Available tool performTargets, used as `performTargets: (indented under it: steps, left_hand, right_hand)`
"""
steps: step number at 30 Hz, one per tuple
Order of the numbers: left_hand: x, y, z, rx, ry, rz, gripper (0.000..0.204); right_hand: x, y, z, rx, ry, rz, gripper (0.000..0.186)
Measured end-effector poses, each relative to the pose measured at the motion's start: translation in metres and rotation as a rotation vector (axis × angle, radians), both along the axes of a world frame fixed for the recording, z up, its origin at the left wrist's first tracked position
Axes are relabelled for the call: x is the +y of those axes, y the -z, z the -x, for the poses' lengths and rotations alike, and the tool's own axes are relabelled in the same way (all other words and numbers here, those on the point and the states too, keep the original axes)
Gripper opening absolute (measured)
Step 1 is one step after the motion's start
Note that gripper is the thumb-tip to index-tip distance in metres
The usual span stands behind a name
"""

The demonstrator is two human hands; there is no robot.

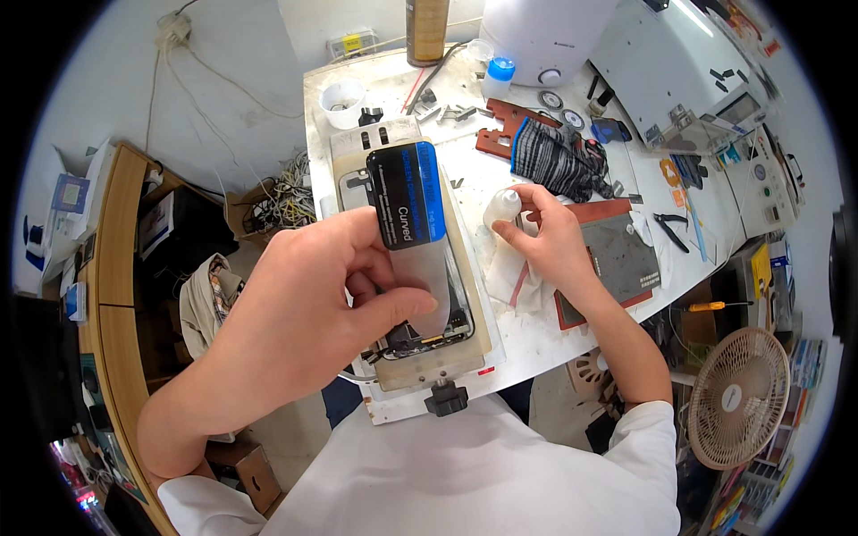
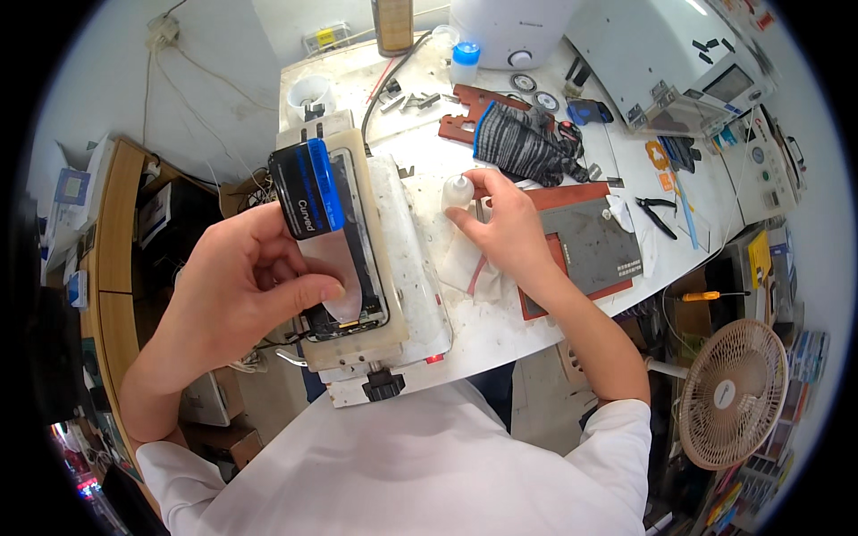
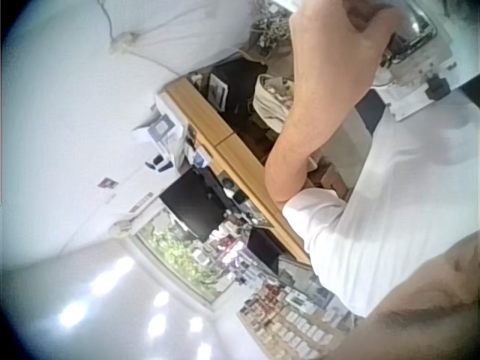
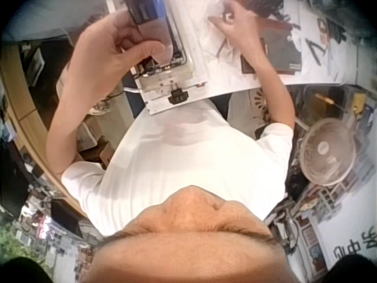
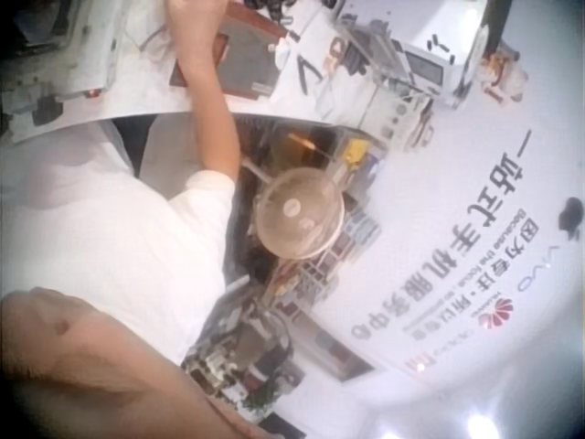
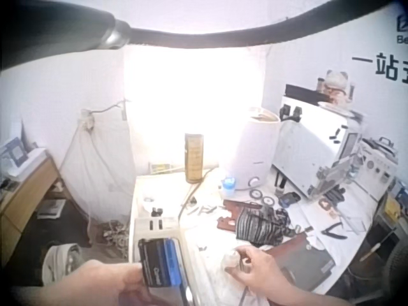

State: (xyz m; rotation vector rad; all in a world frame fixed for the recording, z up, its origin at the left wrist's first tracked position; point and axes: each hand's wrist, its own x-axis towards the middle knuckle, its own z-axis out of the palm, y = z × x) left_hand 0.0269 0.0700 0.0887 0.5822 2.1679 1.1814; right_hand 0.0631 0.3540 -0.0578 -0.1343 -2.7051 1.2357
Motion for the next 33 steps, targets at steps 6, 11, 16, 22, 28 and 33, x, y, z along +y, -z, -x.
performTargets:
  steps: [6, 11, 16, 22, 28, 33]
  left_hand:
    - [-0.001, -0.002, -0.003, 0.095, 0.026, -0.004, 0.028]
    - [0.001, -0.008, -0.002, 0.039, -0.009, 0.016, 0.027]
    - [0.0, -0.007, -0.003, 0.11, -0.02, 0.002, 0.021]
    - [-0.005, -0.009, -0.003, 0.161, -0.024, 0.057, 0.017]
    - [-0.012, -0.005, -0.003, 0.071, -0.07, 0.003, 0.012]
    - [-0.015, -0.002, 0.0, 0.069, -0.018, 0.009, 0.01]
  right_hand:
    - [-0.009, -0.061, -0.013, 0.317, 0.025, 0.036, 0.047]
    - [-0.046, -0.13, -0.008, 0.007, -0.34, 0.275, 0.038]
    - [-0.061, -0.133, 0.008, -0.106, -0.482, 0.208, 0.037]
    - [-0.063, -0.131, 0.005, -0.096, -0.518, 0.157, 0.034]
    - [-0.063, -0.13, 0.004, -0.141, -0.486, 0.188, 0.03]
    - [-0.063, -0.129, 0.005, -0.165, -0.477, 0.194, 0.026]
